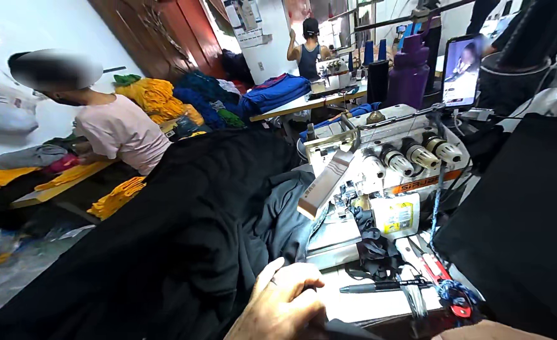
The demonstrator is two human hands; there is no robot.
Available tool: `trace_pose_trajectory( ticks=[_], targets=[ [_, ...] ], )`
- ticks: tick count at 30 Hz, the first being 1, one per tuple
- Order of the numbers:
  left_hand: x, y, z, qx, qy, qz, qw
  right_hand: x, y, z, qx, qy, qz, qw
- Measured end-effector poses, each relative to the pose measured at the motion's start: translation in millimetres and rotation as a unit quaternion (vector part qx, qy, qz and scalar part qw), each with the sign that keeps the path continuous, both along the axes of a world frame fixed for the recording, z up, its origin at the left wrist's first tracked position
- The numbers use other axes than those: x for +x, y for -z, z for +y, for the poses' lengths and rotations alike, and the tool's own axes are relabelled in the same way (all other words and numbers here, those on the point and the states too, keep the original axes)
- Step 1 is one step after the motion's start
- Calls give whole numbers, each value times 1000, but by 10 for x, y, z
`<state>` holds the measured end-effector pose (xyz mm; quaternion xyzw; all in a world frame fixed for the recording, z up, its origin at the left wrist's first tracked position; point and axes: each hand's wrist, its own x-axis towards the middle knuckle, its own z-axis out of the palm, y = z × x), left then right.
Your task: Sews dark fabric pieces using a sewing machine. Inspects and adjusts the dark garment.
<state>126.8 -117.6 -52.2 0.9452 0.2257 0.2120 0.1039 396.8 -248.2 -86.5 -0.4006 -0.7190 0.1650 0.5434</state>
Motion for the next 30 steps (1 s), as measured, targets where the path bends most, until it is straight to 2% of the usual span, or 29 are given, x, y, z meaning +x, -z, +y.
trace_pose_trajectory(
  ticks=[5,9,15,19,23,27,30],
  targets=[
    [-107,149,-33,146,-117,25,982,-35,136,47,17,82,-93,992],
    [-169,362,-65,213,-137,-54,966,-52,252,139,-20,80,-21,996],
    [-279,728,-174,195,-189,-138,952,-78,692,204,92,72,-47,992],
    [-253,894,-199,170,-215,-200,941,-121,792,163,127,51,-30,990],
    [-200,882,-220,159,-245,-228,929,-165,810,182,79,53,23,995],
    [-210,870,-240,132,-257,-214,933,-207,768,220,51,22,73,996],
    [-217,772,-236,76,-250,-201,944,-273,701,222,-40,21,129,991]
  ],
)
